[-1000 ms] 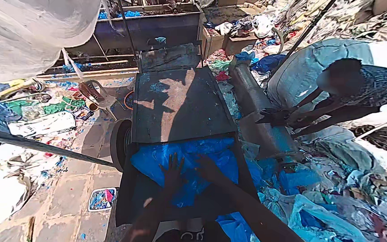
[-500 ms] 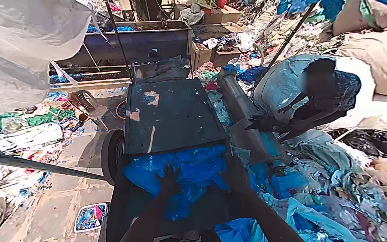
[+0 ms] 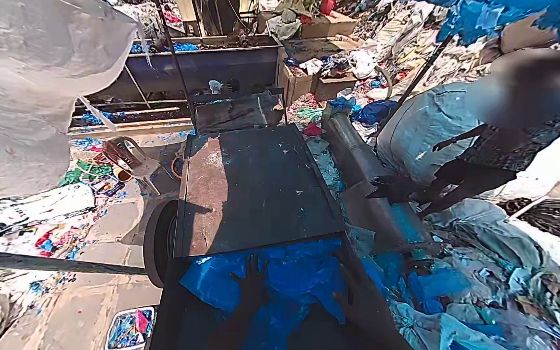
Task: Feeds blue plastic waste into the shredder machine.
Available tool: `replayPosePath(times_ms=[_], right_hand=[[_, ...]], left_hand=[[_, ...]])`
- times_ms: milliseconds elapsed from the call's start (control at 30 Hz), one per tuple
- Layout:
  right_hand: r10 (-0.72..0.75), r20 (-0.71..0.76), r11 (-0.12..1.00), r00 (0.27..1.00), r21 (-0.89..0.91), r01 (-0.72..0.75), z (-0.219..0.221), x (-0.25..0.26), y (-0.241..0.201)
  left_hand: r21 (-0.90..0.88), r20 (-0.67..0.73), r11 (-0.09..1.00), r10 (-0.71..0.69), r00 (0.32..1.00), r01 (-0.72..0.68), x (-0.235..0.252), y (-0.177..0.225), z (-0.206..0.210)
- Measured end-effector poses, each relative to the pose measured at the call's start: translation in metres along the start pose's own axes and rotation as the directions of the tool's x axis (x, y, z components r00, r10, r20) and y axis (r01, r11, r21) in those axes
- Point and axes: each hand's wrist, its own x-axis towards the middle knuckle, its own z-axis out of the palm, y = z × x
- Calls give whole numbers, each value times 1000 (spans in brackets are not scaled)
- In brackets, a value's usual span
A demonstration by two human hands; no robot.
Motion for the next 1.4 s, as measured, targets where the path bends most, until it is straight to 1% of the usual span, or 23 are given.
replayPosePath(times_ms=[33,100,133,200,267,333,400,500,567,667,733,767,833,867,933,1067,1167,1233,1300,1400], right_hand=[[-4,-7,1000,1000,13,4,-1,0,-1],[-24,-43,999,999,34,26,2,-1,-1],[-28,-49,999,998,35,29,3,-2,1],[-4,-25,1000,1000,25,4,5,-1,5],[10,2,1000,1000,29,-10,3,1,2],[13,4,999,1000,36,-14,1,-1,2],[5,-11,1000,1000,28,-5,4,-3,4],[1,-3,998,1000,58,-1,1,-5,4],[-12,-19,998,1000,65,13,2,-3,6],[0,30,998,1000,58,-2,-3,-7,1],[3,46,999,999,49,-6,-7,-8,-1],[3,54,999,999,44,-6,-8,-9,-1],[-3,48,999,999,38,1,-6,-10,-1],[-4,44,999,999,38,2,-6,-9,0],[16,69,999,997,33,-19,-5,-9,-1],[21,82,999,996,24,-23,-8,-9,-3],[21,81,1000,996,11,-22,-9,-12,-5],[25,69,1000,997,3,-25,-9,-12,-7],[-10,26,1000,1000,9,10,-5,-13,-3],[-12,34,1000,999,-4,12,-6,-14,-3]], left_hand=[[-1,9,1000,0,1000,0,1,2,-10],[34,92,999,-18,996,15,-6,11,-41],[47,122,999,-20,992,15,-4,14,-48],[-3,105,1000,-12,994,12,23,11,-38],[-41,121,999,-20,992,25,48,6,-35],[-55,137,998,-20,990,27,56,6,-36],[-63,128,998,-13,992,21,51,4,-37],[-140,77,990,9,997,2,32,0,-42],[-182,35,982,57,998,-50,19,-4,-46],[-204,29,973,115,993,-107,-7,-12,-50],[-210,-13,970,120,993,-120,-27,-13,-50],[-197,-46,973,112,993,-119,-36,-15,-42],[-153,-139,982,86,986,-107,-44,-23,-9],[-140,-140,987,57,989,-77,-50,-26,3],[-131,-90,991,11,996,-23,-70,-29,19],[-202,-62,979,19,998,-31,-113,-39,38],[-219,7,974,54,999,-51,-146,-42,32],[-182,20,982,63,998,-59,-153,-48,40],[-164,32,984,69,997,-63,-154,-50,44],[-153,27,986,66,997,-61,-156,-49,47]])
